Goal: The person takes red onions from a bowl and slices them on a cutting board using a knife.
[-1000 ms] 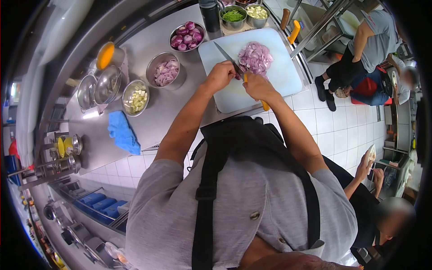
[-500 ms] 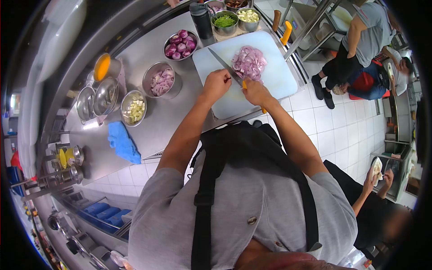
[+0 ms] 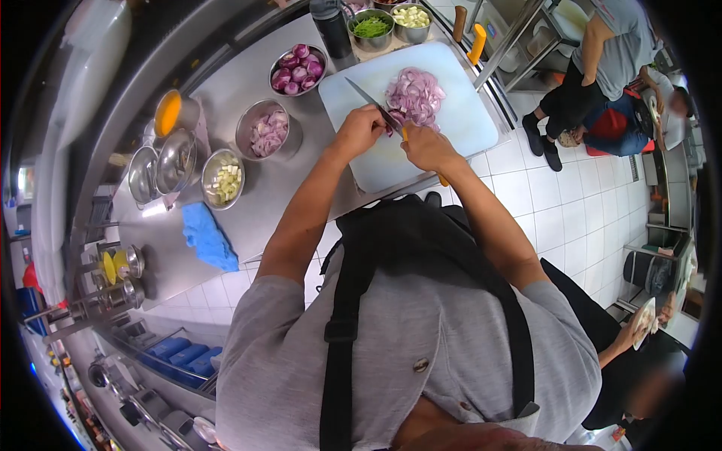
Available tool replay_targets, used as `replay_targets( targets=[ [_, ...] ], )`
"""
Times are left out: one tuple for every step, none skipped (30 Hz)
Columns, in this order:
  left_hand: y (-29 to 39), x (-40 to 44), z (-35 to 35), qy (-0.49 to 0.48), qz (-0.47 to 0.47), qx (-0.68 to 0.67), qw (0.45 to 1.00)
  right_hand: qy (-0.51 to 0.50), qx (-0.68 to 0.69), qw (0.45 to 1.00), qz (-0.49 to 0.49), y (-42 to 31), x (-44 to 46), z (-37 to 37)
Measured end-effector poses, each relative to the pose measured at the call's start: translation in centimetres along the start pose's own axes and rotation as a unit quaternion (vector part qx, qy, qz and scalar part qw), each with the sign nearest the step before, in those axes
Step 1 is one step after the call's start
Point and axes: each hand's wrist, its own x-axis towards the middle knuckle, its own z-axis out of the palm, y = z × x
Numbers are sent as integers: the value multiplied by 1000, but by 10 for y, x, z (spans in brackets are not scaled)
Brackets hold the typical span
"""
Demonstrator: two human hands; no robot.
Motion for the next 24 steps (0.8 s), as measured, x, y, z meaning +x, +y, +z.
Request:
replay_targets(
  targets=[
    [-1,0,1,4,3,-2,1000,-3,0,1000,6,2,2,7],
    [-1,1,2,7,7,-3,1000,-4,0,1000,12,5,5,14],
    [-1,0,3,7,6,-8,1000,6,0,1000,4,10,7,19],
    [-1,-2,3,7,4,-12,1000,16,1,1000,-6,15,9,23],
    [-1,-1,1,10,2,-16,1000,26,0,1000,-17,20,13,26],
    [-1,-3,1,12,0,-14,1000,19,-2,1000,-12,13,8,18],
    [0,-3,1,14,-2,-14,1000,14,-4,1000,-6,0,-2,-1],
    [1,-3,2,16,-3,-14,1000,8,-8,1000,0,-6,-7,-11],
    [0,-3,4,17,0,-11,1000,11,-10,1000,0,-1,-1,0],
    [-2,-2,4,18,4,-8,1000,16,-12,1000,-1,7,9,21],
    [-3,-2,3,19,9,-2,1000,21,-12,1000,-3,12,15,31],
    [-4,-3,4,18,9,-13,1000,14,-13,1000,2,10,13,27],
    [-5,-2,5,19,11,-22,1000,9,-14,1000,5,9,13,21],
    [-7,-3,5,19,10,-32,999,1,-14,1000,9,7,11,15],
    [-6,-5,5,24,11,-24,999,6,-8,1000,2,2,5,9],
    [-5,-5,6,29,12,-17,999,12,-4,1000,-4,-2,-2,1],
    [-3,-5,7,35,14,-10,999,19,-1,1000,-9,-4,-6,-4],
    [-2,-5,8,35,11,-11,999,17,4,1000,-4,2,-1,6],
    [-2,-6,7,35,8,-12,999,18,9,1000,0,7,6,21],
    [-1,-6,7,34,5,-11,999,18,15,1000,4,14,12,33],
    [-2,-5,7,34,11,-16,999,17,8,1000,0,12,10,25],
    [-3,-4,6,36,16,-19,999,16,1,1000,-6,12,10,15],
    [-4,-6,6,35,19,-24,999,12,-4,1000,-9,9,7,9],
    [-4,-7,6,38,16,-15,999,12,-3,1000,-8,7,5,7]
  ],
)
